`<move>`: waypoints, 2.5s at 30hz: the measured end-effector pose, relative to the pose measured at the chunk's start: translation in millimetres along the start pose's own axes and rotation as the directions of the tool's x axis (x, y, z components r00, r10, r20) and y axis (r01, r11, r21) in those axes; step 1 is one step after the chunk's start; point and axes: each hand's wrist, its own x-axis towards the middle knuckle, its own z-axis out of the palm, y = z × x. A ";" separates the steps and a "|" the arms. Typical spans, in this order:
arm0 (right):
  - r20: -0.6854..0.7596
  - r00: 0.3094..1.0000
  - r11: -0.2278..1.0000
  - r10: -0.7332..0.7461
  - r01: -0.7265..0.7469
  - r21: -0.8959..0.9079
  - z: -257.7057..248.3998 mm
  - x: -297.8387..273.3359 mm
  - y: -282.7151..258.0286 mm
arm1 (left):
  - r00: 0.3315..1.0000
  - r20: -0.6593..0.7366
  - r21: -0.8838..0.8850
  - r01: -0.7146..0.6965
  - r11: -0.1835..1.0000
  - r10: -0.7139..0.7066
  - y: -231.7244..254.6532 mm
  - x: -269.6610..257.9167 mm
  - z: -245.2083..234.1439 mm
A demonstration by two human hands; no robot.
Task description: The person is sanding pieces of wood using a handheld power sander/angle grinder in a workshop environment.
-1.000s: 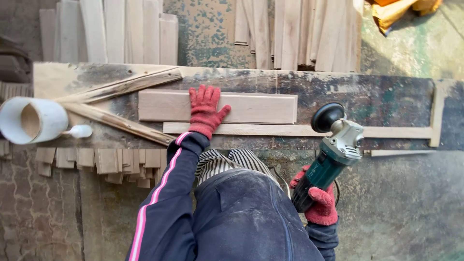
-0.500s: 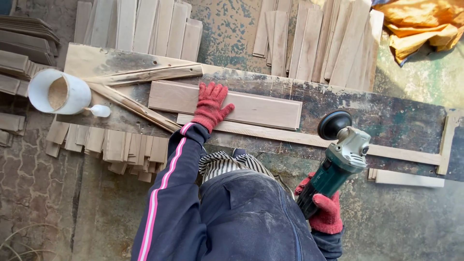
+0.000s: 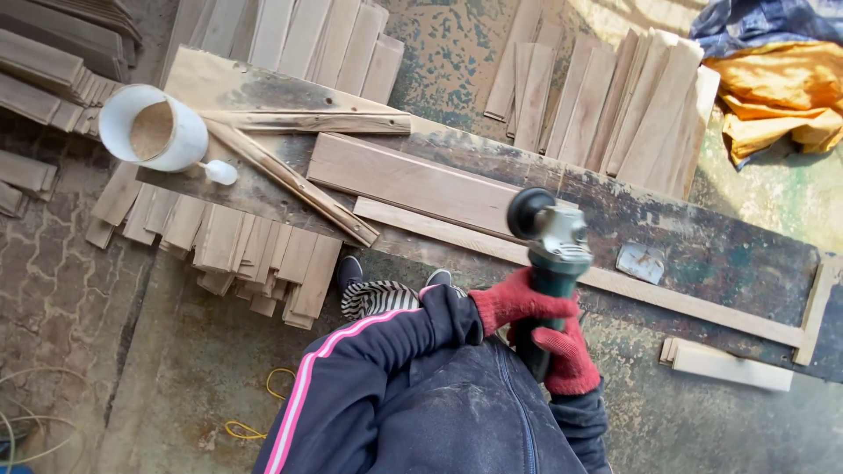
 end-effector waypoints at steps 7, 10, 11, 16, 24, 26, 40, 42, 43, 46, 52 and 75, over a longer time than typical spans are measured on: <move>-0.064 0.995 0.921 0.078 -0.096 -0.378 61.3 39.5 31.3 | 0.952 -0.307 -0.259 -0.073 0.963 -0.010 21.3 -13.1 -83.7; -0.105 0.983 0.879 0.152 -0.183 -0.440 101.4 50.5 48.1 | 0.920 -0.383 -0.369 -0.073 0.926 -0.080 40.4 -33.4 -119.4; -0.146 0.975 0.882 0.169 -0.216 -0.419 121.2 50.6 50.4 | 0.919 -0.387 -0.380 -0.078 0.922 -0.082 44.3 -37.8 -131.5; -0.245 0.957 0.870 0.154 -0.249 -0.426 183.2 59.3 86.9 | 0.934 -0.337 -0.412 -0.029 0.911 -0.122 78.1 -60.4 -183.7; -0.451 0.887 0.938 0.094 -0.231 -0.260 224.4 53.1 125.9 | 0.971 -0.111 -0.490 0.131 0.862 -0.211 77.7 -64.8 -225.8; -0.468 0.881 0.936 0.075 -0.224 -0.272 221.9 57.8 132.1 | 0.971 -0.097 -0.448 0.152 0.881 -0.217 69.7 -53.0 -225.7; -0.462 0.882 0.905 0.094 -0.269 -0.329 228.9 66.9 114.9 | 0.957 -0.144 -0.461 0.161 0.873 -0.253 64.8 -39.0 -228.4; -0.450 0.887 0.909 0.100 -0.265 -0.321 226.5 70.3 116.3 | 0.953 -0.161 -0.446 0.163 0.880 -0.258 76.3 -44.9 -228.6; -0.449 0.888 0.910 0.097 -0.262 -0.321 223.1 72.0 118.9 | 0.953 -0.161 -0.444 0.161 0.881 -0.255 73.1 -42.5 -229.1; -0.454 0.884 0.898 0.109 -0.284 -0.336 223.1 75.2 120.0 | 0.952 -0.178 -0.460 0.143 0.877 -0.248 69.3 -38.8 -231.6; -0.440 0.891 0.902 0.109 -0.275 -0.333 232.3 78.1 115.1 | 0.952 -0.187 -0.498 0.120 0.859 -0.241 89.0 -50.7 -235.8; -0.372 0.917 0.885 0.147 -0.290 -0.364 272.2 78.5 124.0 | 0.936 -0.273 -0.443 0.084 0.893 -0.224 93.2 -69.2 -264.6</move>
